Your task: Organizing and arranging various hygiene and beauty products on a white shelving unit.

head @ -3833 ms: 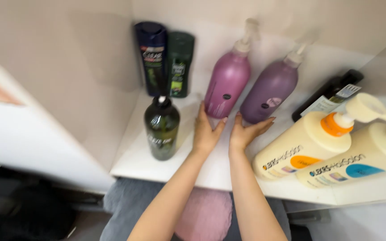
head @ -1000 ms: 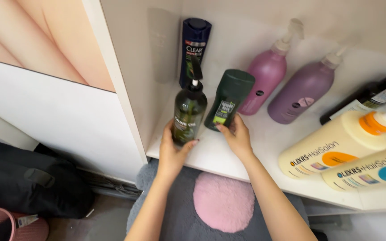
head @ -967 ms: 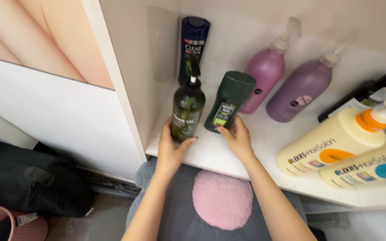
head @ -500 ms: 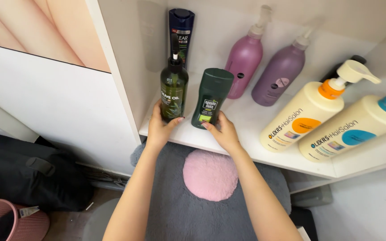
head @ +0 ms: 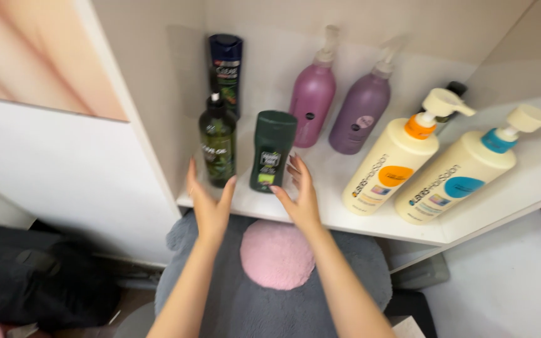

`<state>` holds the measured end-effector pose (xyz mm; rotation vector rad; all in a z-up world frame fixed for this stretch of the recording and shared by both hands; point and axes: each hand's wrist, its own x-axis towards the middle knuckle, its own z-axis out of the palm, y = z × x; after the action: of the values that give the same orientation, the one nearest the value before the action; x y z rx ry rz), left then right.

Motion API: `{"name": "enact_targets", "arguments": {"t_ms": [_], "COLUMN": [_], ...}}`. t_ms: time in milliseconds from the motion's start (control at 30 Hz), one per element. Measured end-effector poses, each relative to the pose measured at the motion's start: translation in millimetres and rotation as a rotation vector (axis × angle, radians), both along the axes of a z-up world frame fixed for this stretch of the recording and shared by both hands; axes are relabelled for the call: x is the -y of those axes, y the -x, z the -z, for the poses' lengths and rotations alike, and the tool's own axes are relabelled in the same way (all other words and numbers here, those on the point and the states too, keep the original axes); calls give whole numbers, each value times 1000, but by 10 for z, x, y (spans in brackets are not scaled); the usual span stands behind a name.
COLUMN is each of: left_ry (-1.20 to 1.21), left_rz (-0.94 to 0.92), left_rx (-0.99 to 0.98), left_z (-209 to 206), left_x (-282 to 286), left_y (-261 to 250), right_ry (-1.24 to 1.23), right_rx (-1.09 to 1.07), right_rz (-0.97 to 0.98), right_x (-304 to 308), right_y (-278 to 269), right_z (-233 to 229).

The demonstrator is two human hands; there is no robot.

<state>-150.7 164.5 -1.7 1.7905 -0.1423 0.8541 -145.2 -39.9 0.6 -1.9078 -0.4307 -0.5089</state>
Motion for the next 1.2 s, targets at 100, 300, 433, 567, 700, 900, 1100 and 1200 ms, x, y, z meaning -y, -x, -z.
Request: {"name": "enact_targets", "arguments": {"t_ms": [100,300,433,567,700,900,1100,1200], "left_ry": [-42,-134,192,249,117,84,-71,-91], "left_rz": [-220,547,868,995,946,913,762,702], "left_rx": [224,147,-124,-277,-304,-174,159,357], "left_z": [169,-84,-92,-218,-210,-716,-2337,-3048], "left_x": [413,1639,2258,2401,2348,2046,1600,1434], "left_y": [223,283,-66,-188,-105,454,1028,1166], "right_ry": [-16,-35,-175,-281,-179,-253,-290,-191], "right_rx": [389,615,287,5,-13,204,330,544], "right_rz": [272,784,545,313,551,382,147,96], "right_x": [279,1005,1342,1448,1459,1317,1214,942], "right_y": [274,569,438,351,436,896,1140,1322], "right_z": [212,167,110,74,278,-148,-1487,-2552]}}
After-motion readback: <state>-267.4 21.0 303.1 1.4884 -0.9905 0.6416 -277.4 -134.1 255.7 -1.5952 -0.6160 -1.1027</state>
